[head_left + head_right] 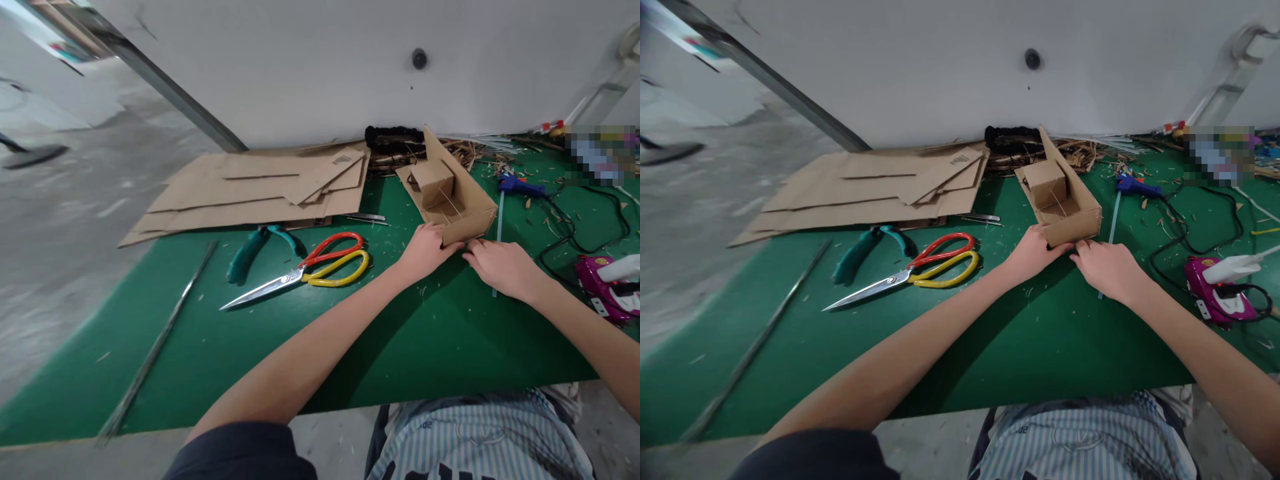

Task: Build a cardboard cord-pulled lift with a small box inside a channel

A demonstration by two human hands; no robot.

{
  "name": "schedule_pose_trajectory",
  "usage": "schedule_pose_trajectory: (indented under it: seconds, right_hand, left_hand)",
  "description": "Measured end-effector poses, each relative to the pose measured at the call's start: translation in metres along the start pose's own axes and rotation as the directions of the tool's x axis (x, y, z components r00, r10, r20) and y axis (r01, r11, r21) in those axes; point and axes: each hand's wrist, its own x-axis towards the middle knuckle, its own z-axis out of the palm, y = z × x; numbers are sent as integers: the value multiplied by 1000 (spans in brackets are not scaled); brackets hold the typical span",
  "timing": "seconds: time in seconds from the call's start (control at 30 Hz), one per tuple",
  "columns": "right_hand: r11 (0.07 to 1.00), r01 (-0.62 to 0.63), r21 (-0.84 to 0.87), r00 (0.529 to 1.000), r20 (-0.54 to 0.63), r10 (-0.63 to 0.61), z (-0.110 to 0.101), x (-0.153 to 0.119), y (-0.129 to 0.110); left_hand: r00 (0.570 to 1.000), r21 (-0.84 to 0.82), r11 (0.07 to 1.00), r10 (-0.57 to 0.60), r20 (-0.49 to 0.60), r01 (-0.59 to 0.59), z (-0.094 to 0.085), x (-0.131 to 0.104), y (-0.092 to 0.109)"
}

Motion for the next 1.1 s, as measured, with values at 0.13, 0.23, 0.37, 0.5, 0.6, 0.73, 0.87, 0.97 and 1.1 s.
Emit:
schedule_pose_trajectory:
  seconds: [0.13, 0.23, 0.37, 0.5, 0.6, 0.73, 0.87, 0.97, 1.1]
  right_hand:
    - [974, -83, 212, 994, 81, 67, -1, 4, 8]
    - [888, -97, 449, 990, 138, 38, 1, 10, 18]
    - [547, -216, 809, 945, 314, -92, 1, 19, 26]
    - [225, -434, 872, 885, 459, -71, -3, 20, 25]
    - [129, -496, 858, 864, 503, -25, -5, 21, 24]
    - [136, -516, 846, 855, 519, 14, -3, 25, 24]
    - [163, -487, 858, 872, 489, 32, 0, 26, 21]
    - [172, -483, 858, 875, 479, 70, 0, 24, 17]
    - [188, -481, 856, 877, 473, 91, -2, 23, 12]
  left_hand:
    - [1000, 9, 1000, -4, 8, 4, -1, 0, 1]
    - [1000, -1, 1000, -9, -11, 9, 0, -1, 2]
    - [1000, 18, 1000, -1, 2, 1, -1, -1, 2]
    - [999, 59, 998, -4, 35, 2, -3, 0, 4]
    - [999, 61, 998, 0, 32, -1, -3, 0, 5]
    - [999, 77, 997, 5, 33, -8, -3, 0, 4]
    - [999, 102, 995, 7, 43, -11, -3, 0, 4]
    - [999, 116, 993, 6, 52, -12, -3, 0, 4]
    - [999, 106, 994, 4, 51, -10, -4, 0, 5]
